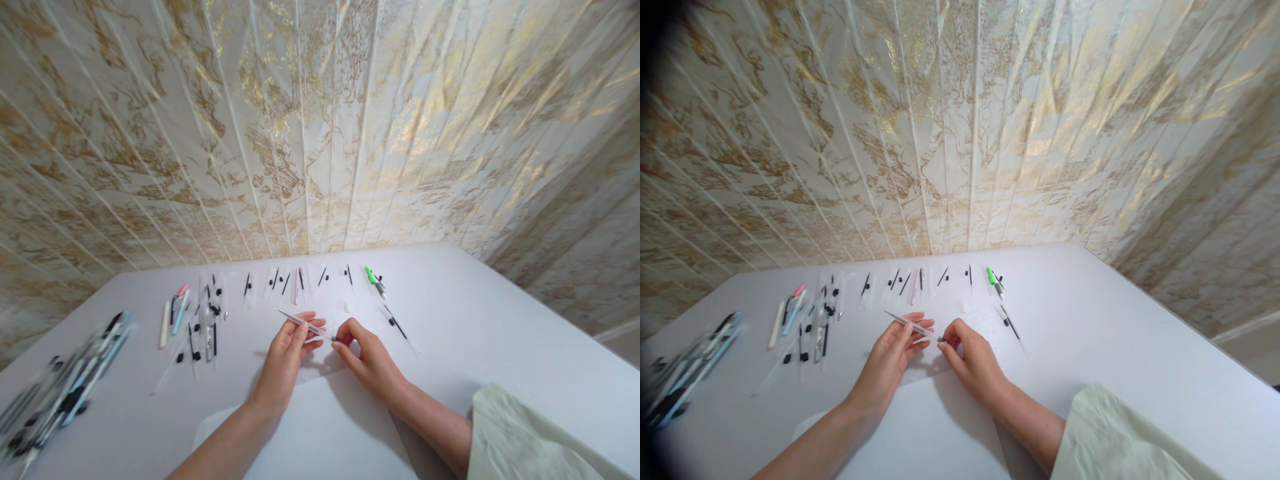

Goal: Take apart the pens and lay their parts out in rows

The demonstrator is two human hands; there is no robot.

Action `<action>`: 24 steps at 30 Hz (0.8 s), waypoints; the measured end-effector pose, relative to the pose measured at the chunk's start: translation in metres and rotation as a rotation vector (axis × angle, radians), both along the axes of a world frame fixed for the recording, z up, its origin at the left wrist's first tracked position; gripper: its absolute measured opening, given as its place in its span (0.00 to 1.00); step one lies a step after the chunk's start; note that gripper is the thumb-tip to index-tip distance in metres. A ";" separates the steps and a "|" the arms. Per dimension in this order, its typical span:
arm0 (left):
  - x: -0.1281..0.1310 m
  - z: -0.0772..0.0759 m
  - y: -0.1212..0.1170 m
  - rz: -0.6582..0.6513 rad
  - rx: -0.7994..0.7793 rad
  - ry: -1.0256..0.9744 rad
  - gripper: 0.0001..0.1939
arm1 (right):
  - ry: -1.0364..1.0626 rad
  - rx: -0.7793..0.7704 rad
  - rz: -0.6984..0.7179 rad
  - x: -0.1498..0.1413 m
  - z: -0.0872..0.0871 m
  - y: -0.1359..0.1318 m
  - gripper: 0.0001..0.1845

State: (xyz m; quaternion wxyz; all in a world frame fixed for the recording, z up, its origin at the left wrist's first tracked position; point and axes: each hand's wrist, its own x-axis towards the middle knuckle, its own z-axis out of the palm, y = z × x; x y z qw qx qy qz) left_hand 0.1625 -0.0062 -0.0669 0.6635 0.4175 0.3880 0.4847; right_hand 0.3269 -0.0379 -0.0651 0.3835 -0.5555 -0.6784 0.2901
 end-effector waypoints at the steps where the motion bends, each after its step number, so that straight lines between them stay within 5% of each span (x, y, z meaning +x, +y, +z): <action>1: 0.000 0.000 0.000 -0.017 0.000 -0.027 0.17 | 0.008 -0.004 -0.006 0.000 0.000 0.000 0.04; 12: 0.000 -0.004 0.003 0.055 -0.030 0.067 0.14 | -0.033 -0.018 0.013 0.000 -0.002 -0.001 0.03; 19: 0.000 0.000 0.000 -0.037 0.007 -0.029 0.16 | -0.037 -0.032 0.004 0.001 -0.002 0.001 0.04; 24: 0.000 -0.004 0.004 0.063 -0.001 0.063 0.14 | -0.058 -0.025 0.020 0.000 -0.004 0.000 0.03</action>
